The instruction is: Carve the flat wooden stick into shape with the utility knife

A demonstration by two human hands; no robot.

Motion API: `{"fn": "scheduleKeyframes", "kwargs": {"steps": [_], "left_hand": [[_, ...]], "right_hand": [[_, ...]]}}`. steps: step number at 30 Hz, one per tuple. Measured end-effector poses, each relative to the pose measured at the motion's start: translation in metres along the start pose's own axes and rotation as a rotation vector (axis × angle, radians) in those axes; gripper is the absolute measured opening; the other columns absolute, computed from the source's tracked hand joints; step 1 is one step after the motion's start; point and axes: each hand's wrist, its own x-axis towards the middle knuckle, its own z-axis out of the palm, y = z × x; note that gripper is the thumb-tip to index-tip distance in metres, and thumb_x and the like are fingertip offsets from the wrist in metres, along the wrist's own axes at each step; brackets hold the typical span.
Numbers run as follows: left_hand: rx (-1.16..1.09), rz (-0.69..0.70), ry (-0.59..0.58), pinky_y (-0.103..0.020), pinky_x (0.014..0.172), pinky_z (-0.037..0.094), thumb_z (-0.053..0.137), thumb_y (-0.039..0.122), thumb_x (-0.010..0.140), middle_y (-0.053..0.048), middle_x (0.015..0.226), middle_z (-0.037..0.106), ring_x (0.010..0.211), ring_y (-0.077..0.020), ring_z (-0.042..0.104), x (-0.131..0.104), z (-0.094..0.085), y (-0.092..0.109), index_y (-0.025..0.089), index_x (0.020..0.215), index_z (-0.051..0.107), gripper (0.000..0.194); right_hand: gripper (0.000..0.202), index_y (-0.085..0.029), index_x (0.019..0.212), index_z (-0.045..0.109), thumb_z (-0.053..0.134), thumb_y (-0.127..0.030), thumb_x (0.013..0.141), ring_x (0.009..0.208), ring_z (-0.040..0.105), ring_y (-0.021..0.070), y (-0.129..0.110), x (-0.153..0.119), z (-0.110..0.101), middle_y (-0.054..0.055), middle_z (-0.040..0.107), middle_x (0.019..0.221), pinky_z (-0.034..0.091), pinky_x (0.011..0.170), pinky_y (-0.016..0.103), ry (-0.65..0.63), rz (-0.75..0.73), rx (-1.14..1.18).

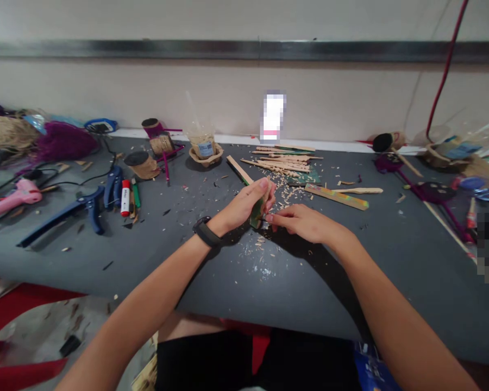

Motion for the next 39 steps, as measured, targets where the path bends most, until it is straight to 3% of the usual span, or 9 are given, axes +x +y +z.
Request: {"fn": "scheduleKeyframes", "kwargs": {"steps": [5, 12, 20, 28, 33, 39], "left_hand": [[-0.009, -0.023, -0.024, -0.028, 0.054, 0.046, 0.063, 0.079, 0.091, 0.002, 0.067, 0.052, 0.058, -0.0128, 0.049, 0.001, 0.002, 0.002, 0.023, 0.089, 0.056, 0.057], [0.016, -0.044, -0.041, -0.027, 0.053, 0.046, 0.057, 0.077, 0.095, 0.001, 0.072, 0.052, 0.057, -0.0112, 0.048, -0.002, 0.000, 0.000, 0.022, 0.087, 0.055, 0.056], [-0.002, 0.032, 0.015, -0.028, 0.056, 0.043, 0.061, 0.075, 0.094, 0.001, 0.070, 0.051, 0.061, -0.0123, 0.047, -0.002, 0.002, 0.003, 0.021, 0.081, 0.056, 0.056], [0.086, 0.086, 0.040, -0.030, 0.056, 0.042, 0.058, 0.074, 0.095, -0.002, 0.073, 0.053, 0.064, -0.0143, 0.050, -0.009, 0.005, 0.004, 0.021, 0.075, 0.058, 0.056], [0.089, 0.098, 0.129, -0.031, 0.061, 0.044, 0.054, 0.076, 0.095, -0.001, 0.069, 0.054, 0.064, -0.0148, 0.052, -0.007, 0.006, 0.001, 0.022, 0.076, 0.057, 0.057], [0.023, 0.189, 0.333, -0.031, 0.059, 0.041, 0.052, 0.072, 0.099, 0.004, 0.057, 0.044, 0.055, -0.0133, 0.042, 0.002, 0.001, -0.001, 0.024, 0.075, 0.048, 0.053]], "right_hand": [[0.066, -0.023, 0.082, 0.072, 0.044, -0.079, 0.099, 0.056, 0.049, 0.0166, 0.001, 0.005, -0.002, 0.000, 0.055, 0.062, 0.040, 0.058, 0.033, -0.113, -0.006, 0.069], [0.060, -0.024, 0.080, 0.071, 0.042, -0.071, 0.103, 0.070, 0.062, 0.0185, -0.007, 0.008, 0.003, 0.004, 0.072, 0.081, 0.042, 0.065, 0.031, -0.122, -0.073, -0.093], [0.058, -0.027, 0.086, 0.074, 0.040, -0.071, 0.104, 0.081, 0.069, 0.0257, -0.028, -0.002, 0.011, 0.008, 0.078, 0.089, 0.039, 0.066, 0.035, -0.041, 0.041, -0.291], [0.057, -0.026, 0.083, 0.074, 0.041, -0.069, 0.102, 0.083, 0.071, 0.0302, -0.053, -0.003, 0.013, 0.013, 0.079, 0.094, 0.044, 0.068, 0.039, -0.037, 0.239, -0.366], [0.058, -0.025, 0.077, 0.073, 0.043, -0.069, 0.102, 0.077, 0.071, 0.0268, -0.048, 0.002, 0.012, 0.012, 0.079, 0.091, 0.045, 0.066, 0.037, -0.047, 0.228, -0.326], [0.057, -0.024, 0.076, 0.067, 0.046, -0.070, 0.102, 0.073, 0.067, 0.0221, -0.022, 0.000, 0.010, 0.007, 0.076, 0.082, 0.043, 0.067, 0.033, -0.103, 0.011, -0.130]]}}
